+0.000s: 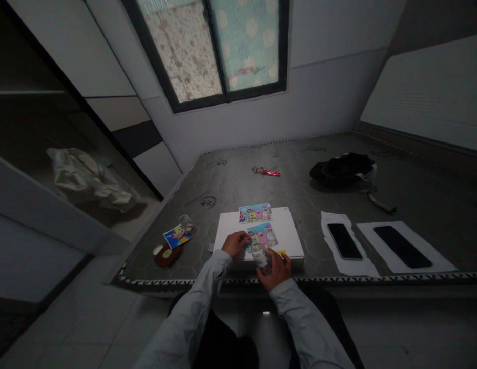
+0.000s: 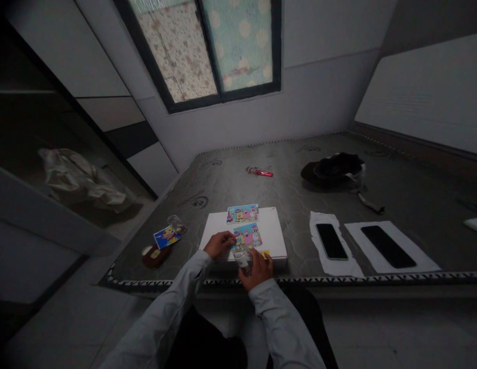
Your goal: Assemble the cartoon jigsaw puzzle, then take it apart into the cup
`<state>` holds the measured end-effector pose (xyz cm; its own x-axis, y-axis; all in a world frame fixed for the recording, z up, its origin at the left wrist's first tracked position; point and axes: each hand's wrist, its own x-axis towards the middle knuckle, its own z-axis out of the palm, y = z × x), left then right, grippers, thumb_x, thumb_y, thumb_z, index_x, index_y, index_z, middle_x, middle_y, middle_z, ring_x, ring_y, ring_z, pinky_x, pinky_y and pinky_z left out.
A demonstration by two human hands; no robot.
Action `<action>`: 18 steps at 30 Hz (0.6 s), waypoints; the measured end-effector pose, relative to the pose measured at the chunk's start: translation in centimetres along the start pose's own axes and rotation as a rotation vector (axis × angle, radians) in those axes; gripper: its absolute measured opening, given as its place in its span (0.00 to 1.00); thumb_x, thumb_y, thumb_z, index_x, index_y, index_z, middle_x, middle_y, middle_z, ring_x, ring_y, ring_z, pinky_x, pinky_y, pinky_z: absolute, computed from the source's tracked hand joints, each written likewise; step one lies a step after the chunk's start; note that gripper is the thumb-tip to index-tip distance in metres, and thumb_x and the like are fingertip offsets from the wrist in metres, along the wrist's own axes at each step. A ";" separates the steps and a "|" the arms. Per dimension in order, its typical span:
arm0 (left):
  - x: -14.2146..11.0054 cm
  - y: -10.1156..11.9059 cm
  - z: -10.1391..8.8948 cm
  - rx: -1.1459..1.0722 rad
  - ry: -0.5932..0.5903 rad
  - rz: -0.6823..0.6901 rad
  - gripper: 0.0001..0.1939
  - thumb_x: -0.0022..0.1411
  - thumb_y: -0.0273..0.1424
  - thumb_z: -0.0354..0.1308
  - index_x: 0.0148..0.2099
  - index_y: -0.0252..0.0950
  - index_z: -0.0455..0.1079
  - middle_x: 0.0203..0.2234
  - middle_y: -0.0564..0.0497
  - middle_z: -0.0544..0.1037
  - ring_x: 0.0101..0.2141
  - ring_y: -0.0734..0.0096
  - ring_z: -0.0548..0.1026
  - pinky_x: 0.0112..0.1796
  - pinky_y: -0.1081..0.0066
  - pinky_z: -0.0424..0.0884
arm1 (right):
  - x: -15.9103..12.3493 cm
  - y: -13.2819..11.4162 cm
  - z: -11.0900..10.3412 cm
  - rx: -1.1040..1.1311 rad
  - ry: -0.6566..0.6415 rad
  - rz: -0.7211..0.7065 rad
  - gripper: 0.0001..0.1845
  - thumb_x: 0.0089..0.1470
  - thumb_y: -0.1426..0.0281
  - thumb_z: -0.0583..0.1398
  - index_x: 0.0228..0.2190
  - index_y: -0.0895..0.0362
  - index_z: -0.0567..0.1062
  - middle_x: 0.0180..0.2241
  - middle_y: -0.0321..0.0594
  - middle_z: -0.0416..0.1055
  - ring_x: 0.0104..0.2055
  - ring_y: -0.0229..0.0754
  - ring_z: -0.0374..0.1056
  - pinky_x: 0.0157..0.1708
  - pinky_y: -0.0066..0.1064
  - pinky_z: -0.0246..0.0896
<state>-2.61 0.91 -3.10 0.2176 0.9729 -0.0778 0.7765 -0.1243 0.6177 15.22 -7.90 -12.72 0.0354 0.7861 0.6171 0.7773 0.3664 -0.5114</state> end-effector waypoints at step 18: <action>0.1 -3.5 -1.6 -0.241 0.280 -0.061 0.11 0.58 0.33 0.57 0.41 0.35 0.75 0.36 0.48 0.80 0.33 0.70 0.77 0.35 0.72 0.71 | 0.1 -0.3 -0.2 -0.018 0.035 -0.015 0.30 0.47 0.61 0.59 0.52 0.56 0.65 0.48 0.47 0.73 0.50 0.49 0.68 0.58 0.44 0.44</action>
<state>-6.28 1.74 -3.99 -0.0206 0.9969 0.0765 0.6142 -0.0478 0.7877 15.12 -8.07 -12.34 0.0459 0.7627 0.6451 0.7890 0.3684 -0.4916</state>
